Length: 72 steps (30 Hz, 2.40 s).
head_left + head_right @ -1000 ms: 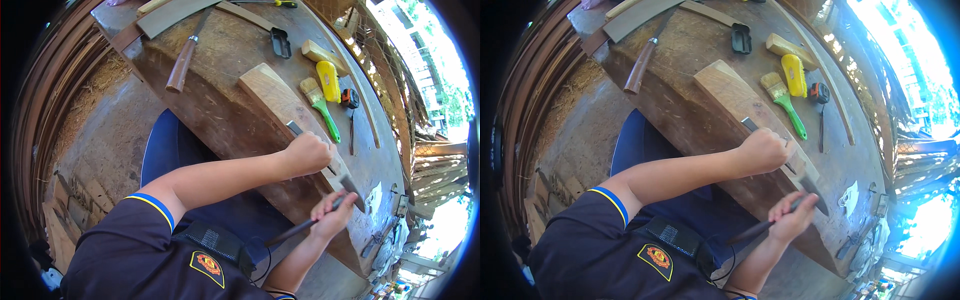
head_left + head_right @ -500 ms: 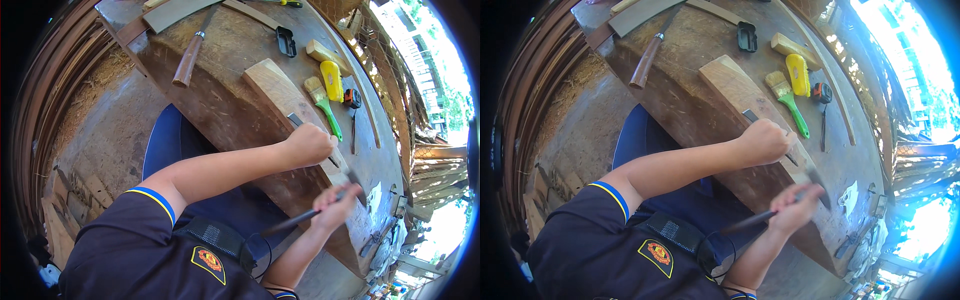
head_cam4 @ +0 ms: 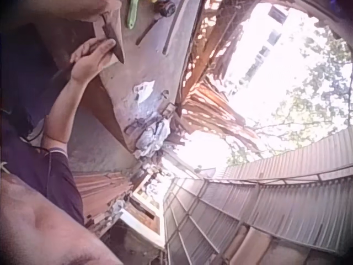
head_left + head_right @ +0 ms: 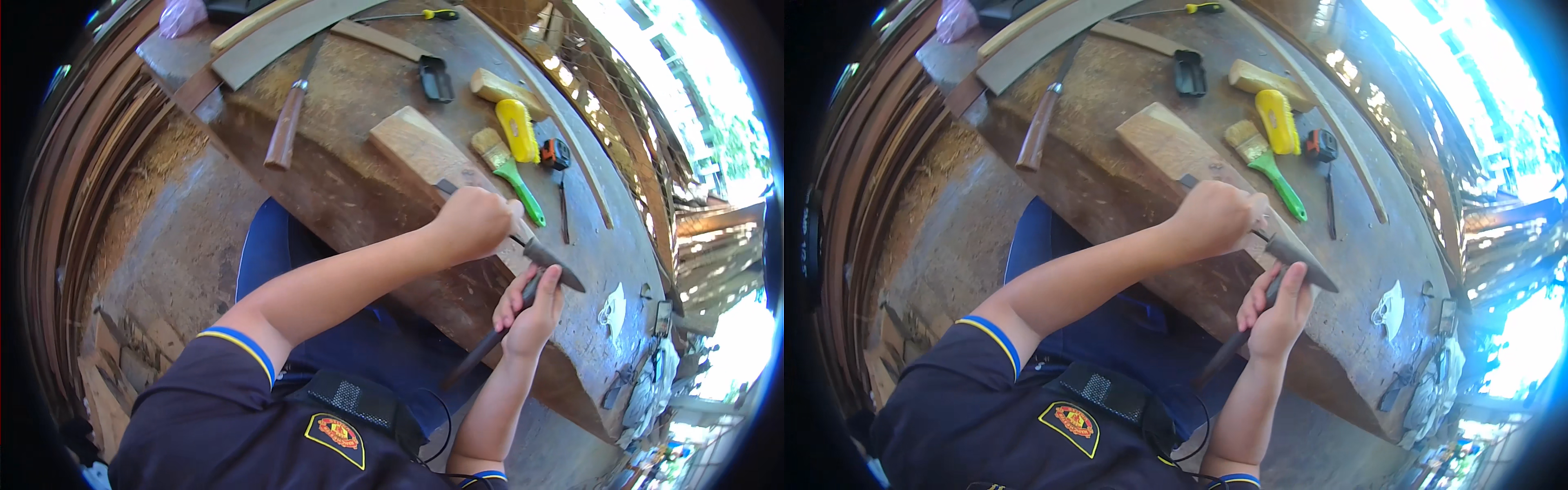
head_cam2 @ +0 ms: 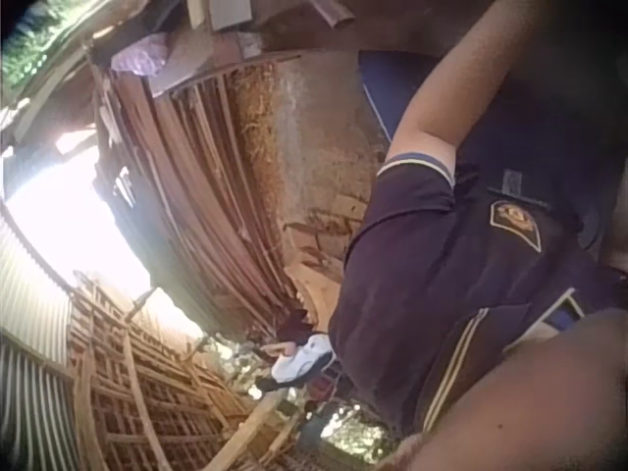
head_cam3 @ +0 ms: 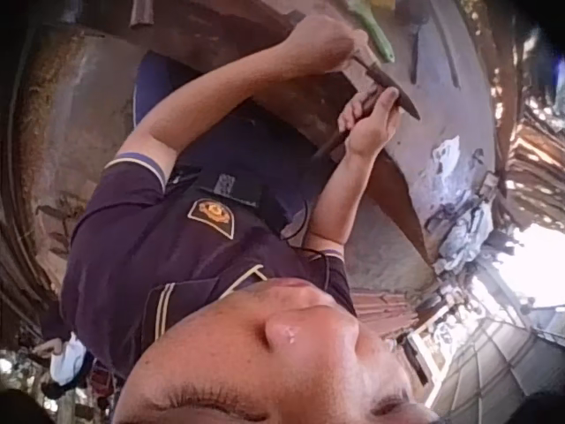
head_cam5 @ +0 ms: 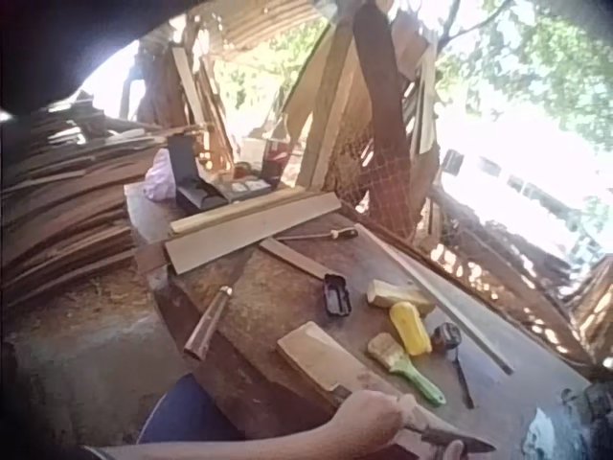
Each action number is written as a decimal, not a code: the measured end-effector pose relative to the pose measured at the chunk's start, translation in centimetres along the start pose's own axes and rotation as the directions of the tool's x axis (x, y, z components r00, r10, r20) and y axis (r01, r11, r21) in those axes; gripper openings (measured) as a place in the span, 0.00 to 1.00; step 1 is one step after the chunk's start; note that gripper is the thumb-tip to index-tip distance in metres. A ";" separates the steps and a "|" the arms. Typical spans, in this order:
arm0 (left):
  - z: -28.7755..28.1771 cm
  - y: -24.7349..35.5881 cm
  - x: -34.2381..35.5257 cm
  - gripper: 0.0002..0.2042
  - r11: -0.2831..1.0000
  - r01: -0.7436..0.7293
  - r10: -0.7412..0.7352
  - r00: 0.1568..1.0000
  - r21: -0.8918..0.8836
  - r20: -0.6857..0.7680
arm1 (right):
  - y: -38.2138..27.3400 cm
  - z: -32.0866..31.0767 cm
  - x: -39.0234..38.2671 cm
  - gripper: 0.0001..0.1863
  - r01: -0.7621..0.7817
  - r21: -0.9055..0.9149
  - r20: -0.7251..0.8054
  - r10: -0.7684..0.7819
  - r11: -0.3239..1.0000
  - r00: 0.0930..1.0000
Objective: The person uses a chisel and hammer to carve a rectangular piece of wood on a workbench. They repeatedly strike the chisel to remove wood shavings and shape the piece, occasionally adjusting the wood's position.
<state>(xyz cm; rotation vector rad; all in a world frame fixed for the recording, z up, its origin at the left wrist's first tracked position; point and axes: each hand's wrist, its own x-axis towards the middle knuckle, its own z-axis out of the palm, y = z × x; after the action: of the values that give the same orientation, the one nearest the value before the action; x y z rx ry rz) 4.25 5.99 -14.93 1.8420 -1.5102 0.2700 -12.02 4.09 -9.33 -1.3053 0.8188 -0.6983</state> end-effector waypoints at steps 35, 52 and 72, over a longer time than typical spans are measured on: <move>5.3 9.1 2.6 0.10 0.976 -0.182 0.173 0.981 0.118 0.082 | 0.4 -14.4 7.1 0.32 0.188 -0.142 -0.168 -0.211 0.972 0.963; 6.6 10.1 1.5 0.05 0.990 -0.041 0.046 0.998 -0.135 0.036 | 0.2 -10.7 -3.9 0.13 0.192 -0.168 -0.327 -0.238 0.967 0.914; 5.7 10.0 0.8 0.05 0.974 -0.121 0.127 0.992 -0.190 0.022 | 1.3 -10.1 -4.1 0.21 0.250 -0.044 -0.471 -0.240 0.967 0.849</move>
<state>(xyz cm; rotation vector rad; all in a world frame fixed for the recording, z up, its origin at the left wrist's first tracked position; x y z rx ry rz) -6.26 1.29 -14.55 1.6139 -1.6193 0.1489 -22.72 2.26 -10.85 -1.2492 1.0410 -1.2628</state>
